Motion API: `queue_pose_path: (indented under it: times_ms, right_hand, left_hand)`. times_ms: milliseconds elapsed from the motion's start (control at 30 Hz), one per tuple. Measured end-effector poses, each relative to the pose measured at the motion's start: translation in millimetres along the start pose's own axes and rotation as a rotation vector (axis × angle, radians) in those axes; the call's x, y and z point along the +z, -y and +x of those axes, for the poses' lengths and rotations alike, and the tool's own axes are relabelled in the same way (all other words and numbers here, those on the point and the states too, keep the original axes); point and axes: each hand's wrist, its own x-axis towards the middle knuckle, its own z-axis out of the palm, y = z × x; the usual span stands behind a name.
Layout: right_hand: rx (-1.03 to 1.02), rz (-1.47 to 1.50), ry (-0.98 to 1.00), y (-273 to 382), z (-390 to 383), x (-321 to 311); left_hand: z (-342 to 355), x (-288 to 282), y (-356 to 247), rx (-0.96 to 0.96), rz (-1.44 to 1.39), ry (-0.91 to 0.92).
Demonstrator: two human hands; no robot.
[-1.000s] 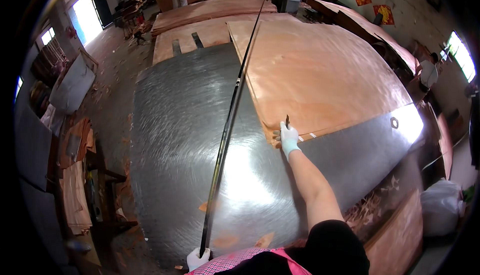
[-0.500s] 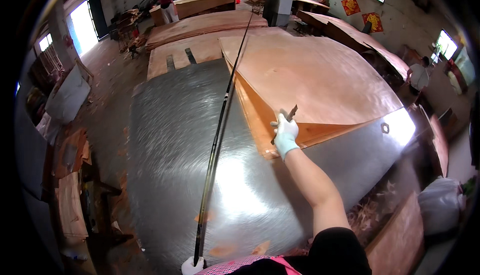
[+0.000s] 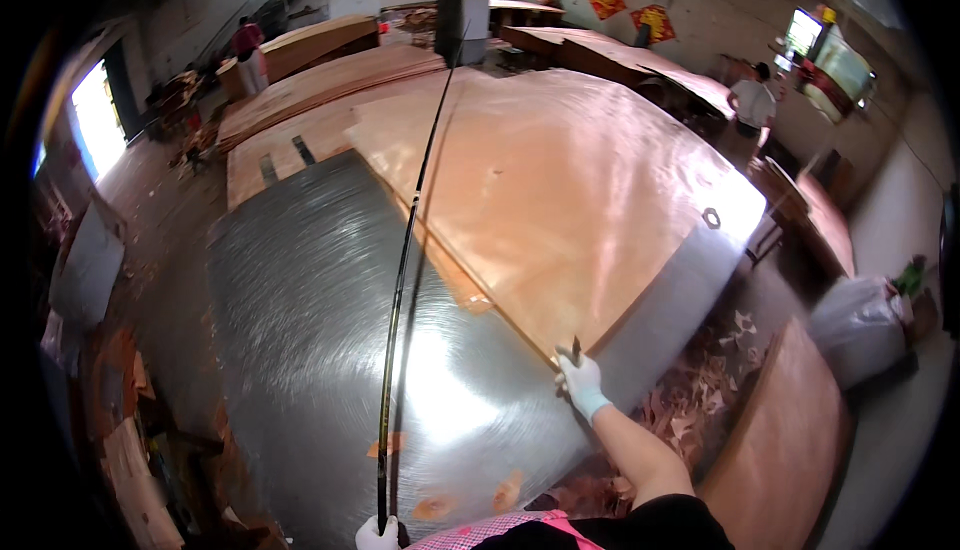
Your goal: The person uses a knife to cut away damaged areas of wood veneer and applies tape to secure patches while working at a large workshop table.
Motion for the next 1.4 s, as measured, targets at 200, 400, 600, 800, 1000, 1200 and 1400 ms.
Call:
queue_pose_path:
  times_ms: [200,400,600,800,1000,1200,1400]
  right_hand:
    - [0.022,-0.167,-0.002,-66.0,-101.9,-74.3]
    - [0.091,-0.156,0.020,-161.6,-250.3,-80.1]
    - [0.179,-0.309,0.000,-253.9,-398.9,-56.3]
    - [0.539,-0.219,0.047,-330.7,-501.8,-45.5]
    - [0.314,-0.370,0.130,-437.6,-564.3,-41.9]
    - [0.668,-0.327,0.159,-402.5,-631.3,13.0]
    - [0.182,-0.939,0.417,-462.8,-618.9,-4.2]
  left_hand:
    - [13.4,-16.3,-3.8,-0.058,-0.187,0.049]
    - [11.3,-63.2,5.3,-0.031,-0.151,0.194]
    - [-7.4,-104.1,43.4,-0.047,-0.186,0.288]
    - [-27.8,-157.9,109.4,-0.090,-0.097,0.306]
    - [-77.3,-199.7,166.5,-0.003,0.052,0.292]
    - [-137.3,-270.0,183.4,0.151,0.307,0.183]
    - [-133.1,-293.4,204.9,0.145,0.530,-0.018]
